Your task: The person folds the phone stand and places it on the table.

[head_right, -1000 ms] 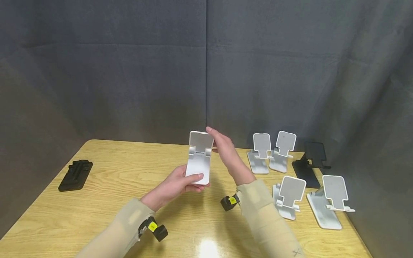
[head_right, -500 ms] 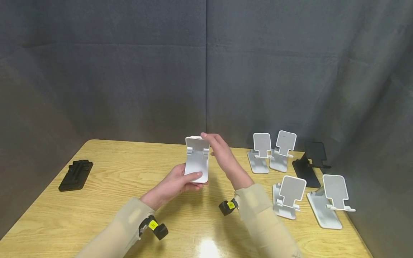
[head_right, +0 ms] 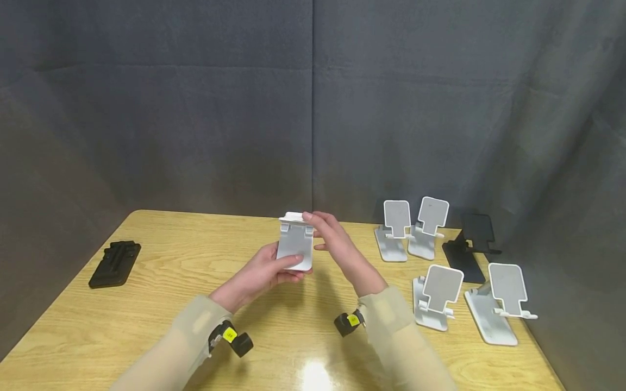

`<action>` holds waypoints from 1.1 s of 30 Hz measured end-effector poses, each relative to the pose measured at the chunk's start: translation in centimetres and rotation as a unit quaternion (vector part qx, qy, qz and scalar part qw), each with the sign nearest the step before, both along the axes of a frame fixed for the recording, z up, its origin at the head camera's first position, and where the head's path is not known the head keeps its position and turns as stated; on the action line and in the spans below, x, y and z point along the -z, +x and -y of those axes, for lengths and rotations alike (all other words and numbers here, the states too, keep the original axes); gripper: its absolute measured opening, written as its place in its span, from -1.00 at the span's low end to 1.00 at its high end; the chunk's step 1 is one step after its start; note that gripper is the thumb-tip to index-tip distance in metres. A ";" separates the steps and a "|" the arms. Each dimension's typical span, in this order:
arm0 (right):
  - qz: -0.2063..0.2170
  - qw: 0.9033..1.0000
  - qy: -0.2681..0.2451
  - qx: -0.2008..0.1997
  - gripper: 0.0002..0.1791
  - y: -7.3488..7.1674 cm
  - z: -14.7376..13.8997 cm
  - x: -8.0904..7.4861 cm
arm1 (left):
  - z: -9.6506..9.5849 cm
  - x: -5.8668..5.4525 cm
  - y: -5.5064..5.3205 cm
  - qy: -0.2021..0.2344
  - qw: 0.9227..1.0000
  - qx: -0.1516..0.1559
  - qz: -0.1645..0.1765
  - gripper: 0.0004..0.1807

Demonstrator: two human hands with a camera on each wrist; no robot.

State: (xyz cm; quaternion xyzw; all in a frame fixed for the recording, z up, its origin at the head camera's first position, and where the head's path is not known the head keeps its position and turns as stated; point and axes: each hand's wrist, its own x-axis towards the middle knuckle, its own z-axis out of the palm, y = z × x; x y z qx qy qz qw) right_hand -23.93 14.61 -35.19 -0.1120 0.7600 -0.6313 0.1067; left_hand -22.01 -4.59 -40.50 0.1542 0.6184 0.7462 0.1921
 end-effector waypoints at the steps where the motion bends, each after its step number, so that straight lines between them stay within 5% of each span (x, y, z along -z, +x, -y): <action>1: 0.002 1.000 -0.001 -0.004 -0.18 0.1 0.0 0.0 | 0.0 -0.1 0.0 0.003 1.000 0.001 0.003 -0.54; 13: 0.006 0.999 -0.024 -0.025 -0.17 0.1 -0.3 0.6 | 0.5 -0.6 0.1 0.062 0.997 0.044 0.030 -0.26; 21: 0.009 0.999 -0.019 -0.032 -0.17 0.0 -0.2 0.9 | 0.6 -0.7 0.0 0.098 0.994 0.042 0.034 0.03; 33: 0.001 0.999 -0.001 -0.043 -0.20 0.1 -0.4 1.5 | 0.8 -0.8 -0.2 0.071 0.997 0.030 0.027 -0.08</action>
